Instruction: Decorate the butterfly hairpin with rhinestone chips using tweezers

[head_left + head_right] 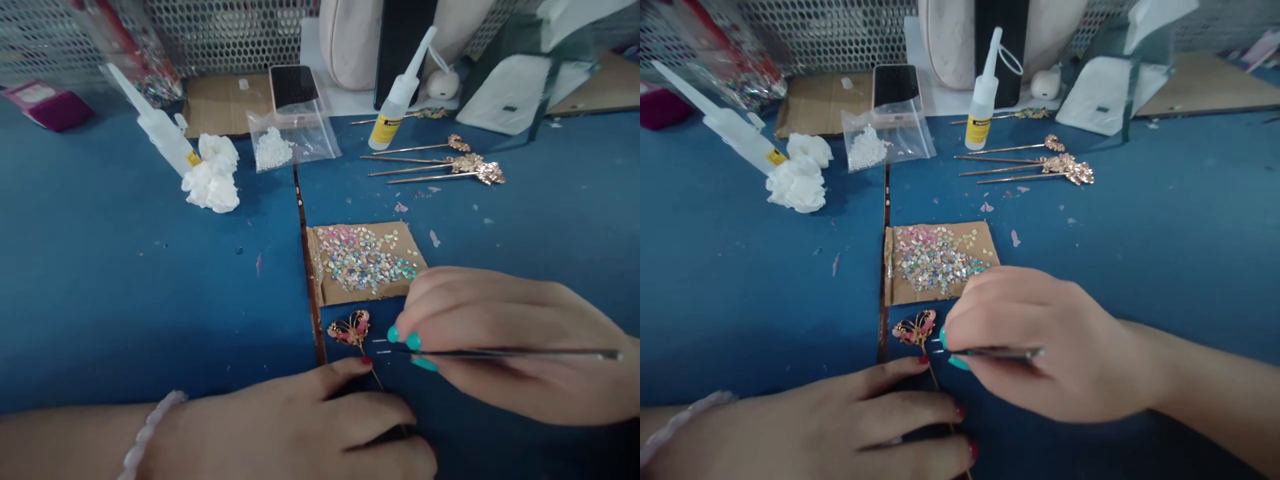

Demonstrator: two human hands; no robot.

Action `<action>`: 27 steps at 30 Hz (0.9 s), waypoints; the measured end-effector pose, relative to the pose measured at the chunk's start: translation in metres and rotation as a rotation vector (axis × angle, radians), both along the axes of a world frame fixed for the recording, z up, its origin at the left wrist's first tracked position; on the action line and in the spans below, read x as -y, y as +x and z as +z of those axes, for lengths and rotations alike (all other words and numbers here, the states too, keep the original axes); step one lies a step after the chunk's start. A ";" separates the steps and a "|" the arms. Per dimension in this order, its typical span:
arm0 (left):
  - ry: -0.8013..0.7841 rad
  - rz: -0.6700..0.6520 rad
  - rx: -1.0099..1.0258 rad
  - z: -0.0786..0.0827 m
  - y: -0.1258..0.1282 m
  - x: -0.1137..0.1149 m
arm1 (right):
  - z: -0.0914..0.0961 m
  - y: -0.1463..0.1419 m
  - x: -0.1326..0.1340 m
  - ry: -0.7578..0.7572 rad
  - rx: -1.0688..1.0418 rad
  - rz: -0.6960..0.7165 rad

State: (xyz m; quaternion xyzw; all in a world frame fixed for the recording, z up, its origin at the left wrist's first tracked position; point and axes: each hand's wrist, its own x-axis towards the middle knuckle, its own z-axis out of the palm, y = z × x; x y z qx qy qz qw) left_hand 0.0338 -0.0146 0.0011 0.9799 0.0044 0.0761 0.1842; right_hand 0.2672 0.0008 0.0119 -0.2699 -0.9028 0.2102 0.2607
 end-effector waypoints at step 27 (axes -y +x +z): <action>-0.011 0.000 0.056 -0.003 0.001 -0.002 | -0.021 0.019 0.029 -0.042 -0.019 -0.477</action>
